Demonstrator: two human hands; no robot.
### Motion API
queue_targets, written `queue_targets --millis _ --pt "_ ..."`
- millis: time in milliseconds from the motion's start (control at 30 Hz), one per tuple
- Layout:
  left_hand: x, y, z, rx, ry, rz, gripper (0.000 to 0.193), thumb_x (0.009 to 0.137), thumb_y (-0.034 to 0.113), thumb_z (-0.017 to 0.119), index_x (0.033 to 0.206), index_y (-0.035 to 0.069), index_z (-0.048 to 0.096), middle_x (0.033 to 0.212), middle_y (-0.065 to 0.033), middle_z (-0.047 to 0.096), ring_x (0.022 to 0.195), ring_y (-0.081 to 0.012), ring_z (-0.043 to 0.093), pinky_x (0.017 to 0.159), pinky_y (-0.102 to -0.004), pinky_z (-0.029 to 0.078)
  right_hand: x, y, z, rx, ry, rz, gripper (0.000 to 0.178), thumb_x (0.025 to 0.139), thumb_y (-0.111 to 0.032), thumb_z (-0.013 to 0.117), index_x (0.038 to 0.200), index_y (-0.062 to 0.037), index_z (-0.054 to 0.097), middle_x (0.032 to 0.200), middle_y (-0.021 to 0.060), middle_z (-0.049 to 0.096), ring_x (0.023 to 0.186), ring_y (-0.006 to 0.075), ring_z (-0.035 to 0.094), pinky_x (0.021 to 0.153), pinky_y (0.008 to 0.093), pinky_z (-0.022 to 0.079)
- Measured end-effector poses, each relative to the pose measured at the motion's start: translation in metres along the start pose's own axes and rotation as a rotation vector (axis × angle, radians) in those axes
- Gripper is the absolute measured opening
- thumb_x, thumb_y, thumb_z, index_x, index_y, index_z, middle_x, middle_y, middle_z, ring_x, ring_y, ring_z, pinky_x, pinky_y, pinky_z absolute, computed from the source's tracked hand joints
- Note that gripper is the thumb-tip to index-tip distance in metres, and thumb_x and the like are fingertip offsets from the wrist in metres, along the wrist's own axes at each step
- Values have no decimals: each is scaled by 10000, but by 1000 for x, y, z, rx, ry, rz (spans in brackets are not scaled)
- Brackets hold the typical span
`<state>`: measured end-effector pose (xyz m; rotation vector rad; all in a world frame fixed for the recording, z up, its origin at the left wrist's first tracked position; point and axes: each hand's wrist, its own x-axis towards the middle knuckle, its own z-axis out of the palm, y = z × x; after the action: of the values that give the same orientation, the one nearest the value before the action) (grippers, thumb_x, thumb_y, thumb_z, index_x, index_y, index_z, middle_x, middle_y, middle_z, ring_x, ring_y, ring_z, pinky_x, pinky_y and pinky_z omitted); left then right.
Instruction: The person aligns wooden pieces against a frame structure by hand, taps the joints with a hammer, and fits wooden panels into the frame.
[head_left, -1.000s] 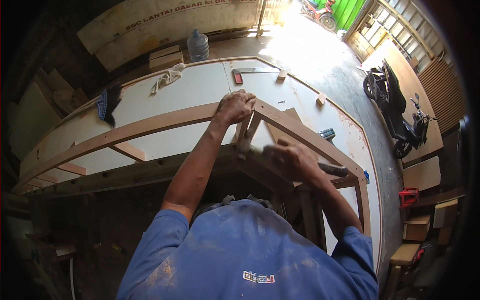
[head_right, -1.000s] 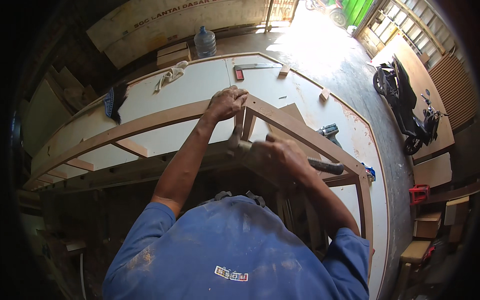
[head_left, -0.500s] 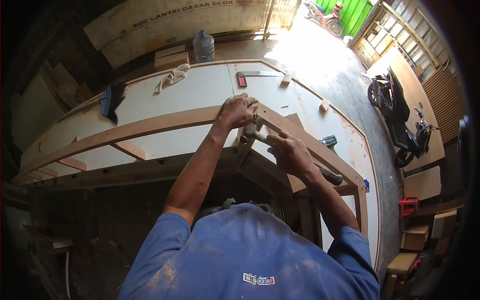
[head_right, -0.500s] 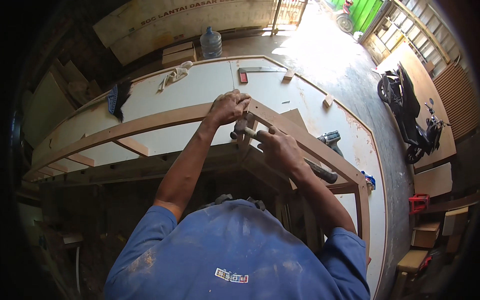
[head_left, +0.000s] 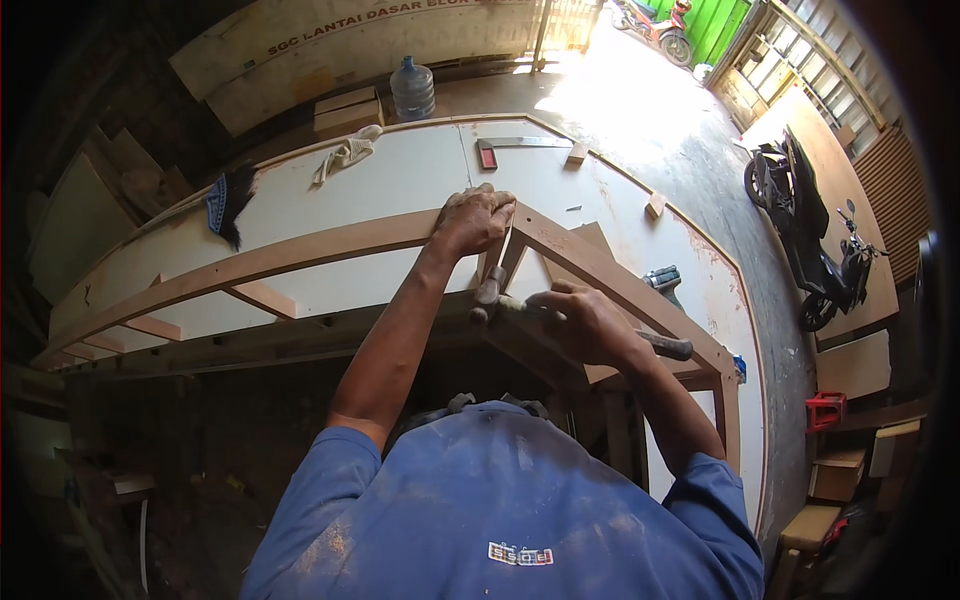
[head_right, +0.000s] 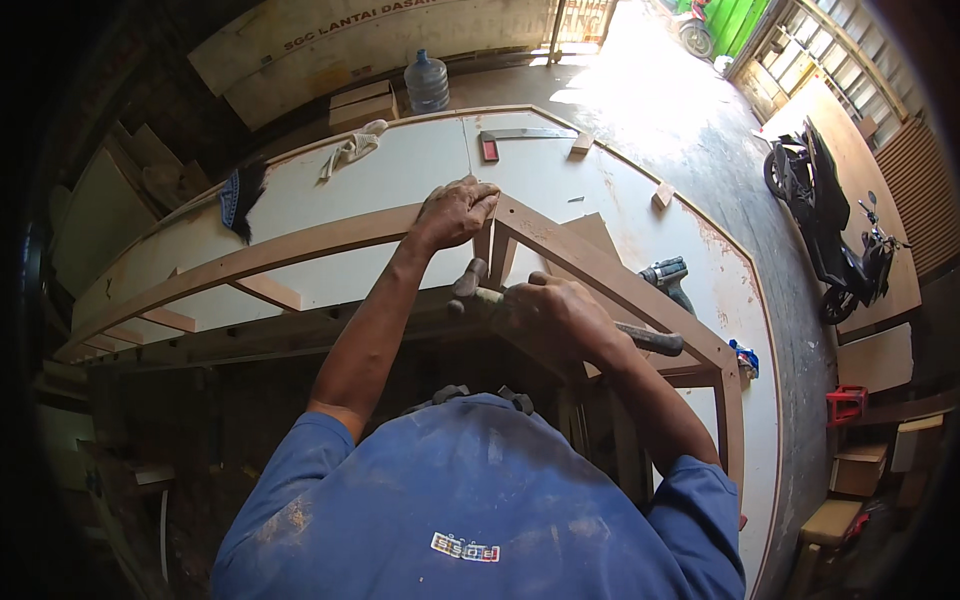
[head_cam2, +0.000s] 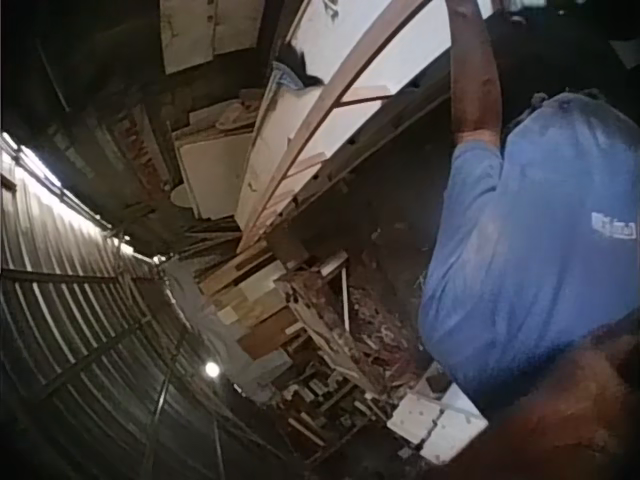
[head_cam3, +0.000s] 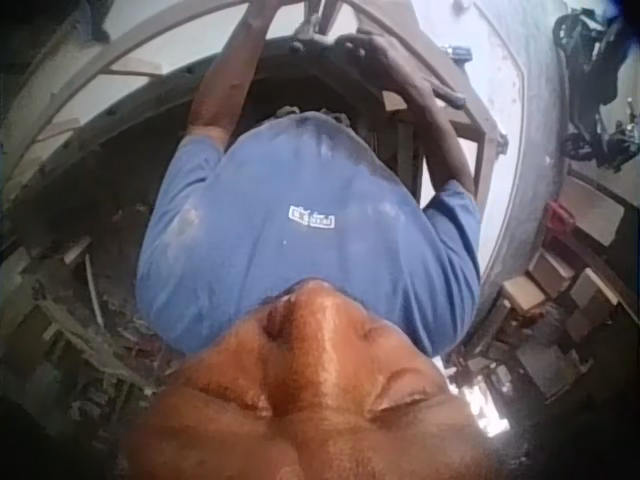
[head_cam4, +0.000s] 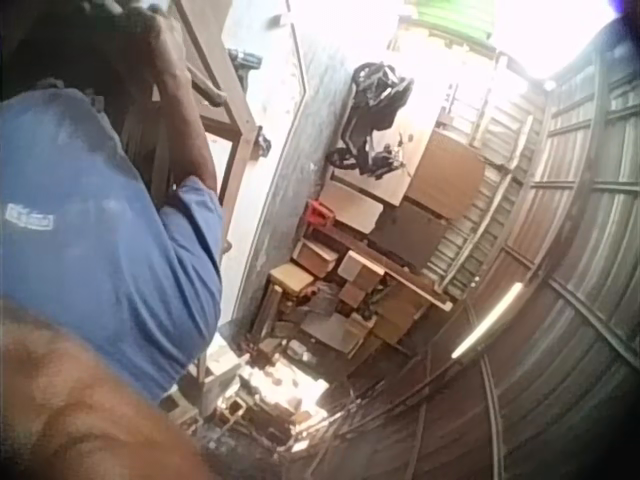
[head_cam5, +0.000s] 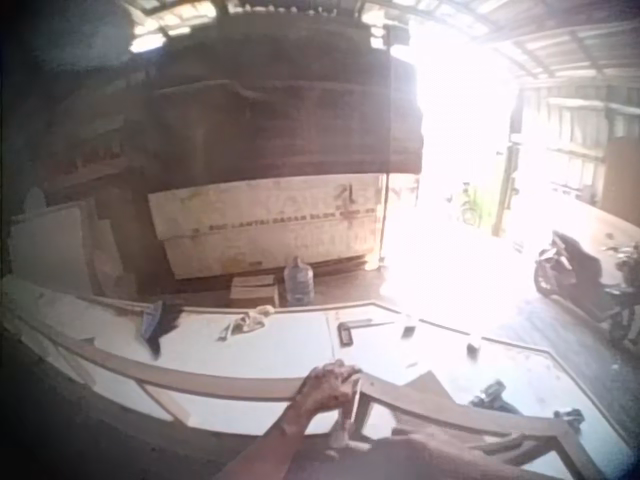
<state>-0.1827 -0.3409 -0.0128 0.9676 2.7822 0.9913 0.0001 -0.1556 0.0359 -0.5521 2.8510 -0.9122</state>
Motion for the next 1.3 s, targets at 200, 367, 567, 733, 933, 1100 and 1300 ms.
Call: queue_targets --millis 200,367,567,733,933,1100,1300 --pt "-8 16 10 252 -6 -16 978 731 811 629 1213 -39 588 1185 -210 601 1172 -341 569 1022 -466 368 -29 6 -38 312 86 127 225 924 -121 703 1124 -22 674 829 59 628 710 102 575 637 276 474" --pt "-11 15 26 227 188 -18 1104 576 954 594 1045 -46 596 1072 -188 591 1064 -316 565 978 -427 353 -48 37 -86 651 266 366 261 951 -79 622 1184 36 636 833 24 613 642 85 563 579 262 474" --pt "-18 12 28 242 313 24 1054 644 896 612 1126 -42 600 1095 -189 583 1094 -334 554 1040 -479 352 -9 56 -133 295 289 319 175 987 -122 608 1094 16 622 695 7 552 550 73 486 480 272 390" --pt "-22 43 41 280 423 215 1020 758 791 613 1314 -61 539 1214 -210 542 1186 -358 519 1096 -521 329 56 57 -171 274 169 323 162 995 -134 582 1105 -24 623 688 4 564 536 43 471 461 244 371" --pt "5 81 74 82 215 451 824 815 749 592 1041 -41 663 988 -195 617 998 -339 609 1050 -477 383 176 26 -189 213 -113 238 213 1015 -176 535 1142 -48 648 638 -5 564 494 43 474 443 240 374" --pt "17 86 91 -136 174 354 653 898 640 586 725 14 658 672 -114 594 698 -269 621 889 -381 452 252 52 -167 -95 -607 416 200 985 -135 558 1117 -36 672 573 6 558 501 52 535 421 262 400" --pt "23 79 101 -142 306 358 381 947 351 579 727 49 655 661 -93 578 669 -234 588 824 -369 442 308 67 -145 -151 -581 115 198 990 -124 548 1082 -29 695 641 57 596 561 117 584 544 303 469"
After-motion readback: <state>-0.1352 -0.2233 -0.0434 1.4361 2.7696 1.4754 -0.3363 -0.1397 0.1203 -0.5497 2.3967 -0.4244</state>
